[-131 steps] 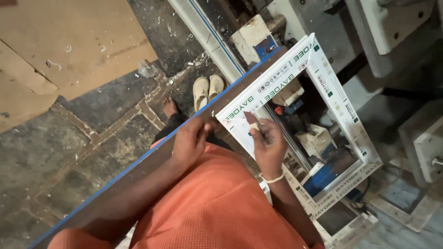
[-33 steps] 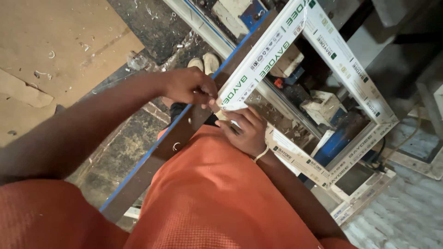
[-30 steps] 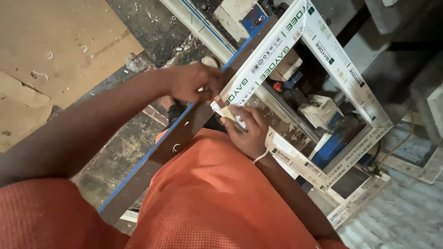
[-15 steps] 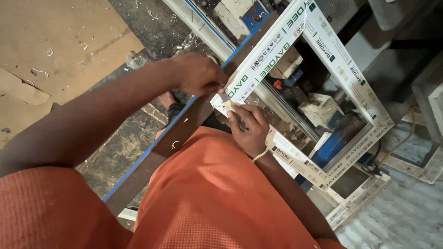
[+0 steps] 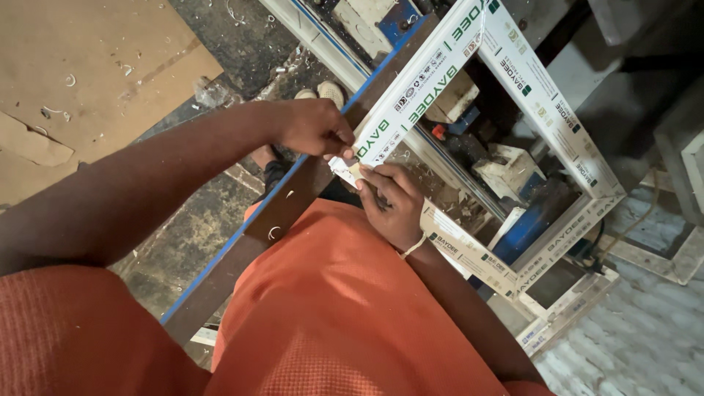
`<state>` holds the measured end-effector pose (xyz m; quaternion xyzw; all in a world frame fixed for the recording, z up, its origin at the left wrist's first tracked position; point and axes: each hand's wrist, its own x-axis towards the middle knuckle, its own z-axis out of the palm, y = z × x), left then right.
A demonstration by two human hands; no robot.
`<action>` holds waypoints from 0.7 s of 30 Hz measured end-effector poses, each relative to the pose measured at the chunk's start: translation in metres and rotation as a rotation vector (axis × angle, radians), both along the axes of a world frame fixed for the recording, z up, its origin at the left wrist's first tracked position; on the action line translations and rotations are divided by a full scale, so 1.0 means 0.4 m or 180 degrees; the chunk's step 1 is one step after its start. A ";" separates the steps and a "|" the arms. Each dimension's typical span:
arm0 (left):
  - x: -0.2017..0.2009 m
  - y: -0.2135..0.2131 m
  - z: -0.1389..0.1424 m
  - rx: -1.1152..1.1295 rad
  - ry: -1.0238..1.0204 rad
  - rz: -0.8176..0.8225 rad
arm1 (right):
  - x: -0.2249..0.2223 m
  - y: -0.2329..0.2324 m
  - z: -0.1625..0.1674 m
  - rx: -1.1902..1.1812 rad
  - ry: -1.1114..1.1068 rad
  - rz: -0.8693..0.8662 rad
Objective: The person peels the white protective film off a UPVC window frame, working around its edges by hand. They then lift the frame, place it onto the blue machine table, and press buttons on the machine control panel.
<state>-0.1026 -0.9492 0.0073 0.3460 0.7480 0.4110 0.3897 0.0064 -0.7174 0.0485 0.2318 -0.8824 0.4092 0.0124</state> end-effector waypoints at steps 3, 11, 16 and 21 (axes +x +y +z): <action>-0.003 -0.002 -0.028 0.0295 -0.0247 0.0084 | -0.006 -0.001 -0.002 -0.0119 -0.0093 0.0029; 0.000 0.016 -0.060 0.0484 0.0158 0.0258 | -0.007 0.002 0.001 -0.0123 0.0045 -0.0086; 0.006 0.019 -0.060 0.0397 0.0573 0.0236 | -0.002 0.010 -0.005 -0.0137 -0.0183 -0.0091; -0.003 0.020 -0.051 0.0304 0.0459 0.0068 | -0.001 0.017 -0.014 -0.0150 -0.0252 -0.0090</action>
